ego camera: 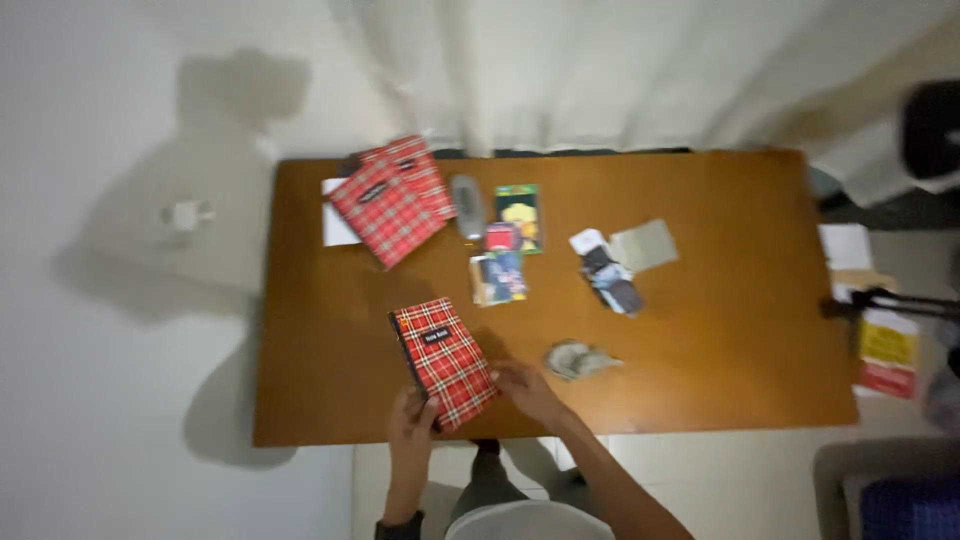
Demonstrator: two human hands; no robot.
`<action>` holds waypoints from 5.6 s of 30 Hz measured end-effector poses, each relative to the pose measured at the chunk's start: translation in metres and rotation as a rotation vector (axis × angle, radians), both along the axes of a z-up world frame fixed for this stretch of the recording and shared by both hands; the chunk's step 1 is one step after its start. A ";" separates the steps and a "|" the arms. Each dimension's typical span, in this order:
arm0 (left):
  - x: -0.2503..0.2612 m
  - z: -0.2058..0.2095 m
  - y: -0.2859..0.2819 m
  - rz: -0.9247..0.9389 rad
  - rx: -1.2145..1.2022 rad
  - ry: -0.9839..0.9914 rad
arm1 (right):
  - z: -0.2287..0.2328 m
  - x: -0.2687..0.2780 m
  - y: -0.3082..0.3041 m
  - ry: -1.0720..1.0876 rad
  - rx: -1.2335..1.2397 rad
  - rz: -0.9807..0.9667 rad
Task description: Clearing various items from a wooden desk and moving them to a nearby surface.
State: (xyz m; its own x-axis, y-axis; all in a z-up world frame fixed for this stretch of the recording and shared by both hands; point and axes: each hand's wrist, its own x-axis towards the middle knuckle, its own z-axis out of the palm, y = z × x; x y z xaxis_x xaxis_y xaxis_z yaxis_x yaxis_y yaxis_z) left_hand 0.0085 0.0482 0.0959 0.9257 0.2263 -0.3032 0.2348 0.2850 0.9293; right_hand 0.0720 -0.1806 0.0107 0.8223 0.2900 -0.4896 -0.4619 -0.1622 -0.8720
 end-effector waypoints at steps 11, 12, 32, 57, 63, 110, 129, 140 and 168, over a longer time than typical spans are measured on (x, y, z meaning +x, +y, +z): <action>-0.068 0.001 -0.278 -0.459 0.047 0.107 | 0.098 -0.164 -0.290 0.036 0.229 -0.570; -0.079 0.015 -0.311 -0.517 0.048 0.095 | 0.100 -0.184 -0.321 0.016 0.201 -0.641; -0.096 0.014 -0.724 -1.058 -0.141 0.207 | 0.100 -0.332 -0.637 0.167 -0.043 -1.259; -0.021 -0.161 -0.864 -0.759 0.157 0.113 | -0.137 -0.169 -0.972 0.316 -0.040 -1.179; -0.038 -0.092 -0.921 -0.605 0.375 0.119 | -0.220 -0.129 -1.022 0.319 0.025 -1.049; -0.289 -0.040 -0.452 0.291 0.191 0.154 | 0.128 -0.218 -0.428 -0.365 -0.271 0.446; -0.148 -0.031 -0.228 0.379 0.332 0.329 | 0.073 -0.040 -0.190 -0.536 -0.139 0.530; -0.041 -0.057 -0.125 0.271 0.330 0.183 | 0.077 0.038 -0.101 -0.504 -0.242 0.479; 0.276 -0.135 0.106 0.133 -0.047 0.277 | 0.036 0.163 0.148 -0.329 -0.433 0.061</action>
State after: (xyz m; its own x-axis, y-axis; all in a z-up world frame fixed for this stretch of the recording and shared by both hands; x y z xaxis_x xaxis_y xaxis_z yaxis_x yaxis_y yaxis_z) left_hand 0.2841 0.1540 -0.0394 0.7696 0.3192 -0.5530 0.4352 0.3716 0.8201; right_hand 0.2354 -0.0322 0.0471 0.9402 0.1712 -0.2944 -0.1543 -0.5564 -0.8165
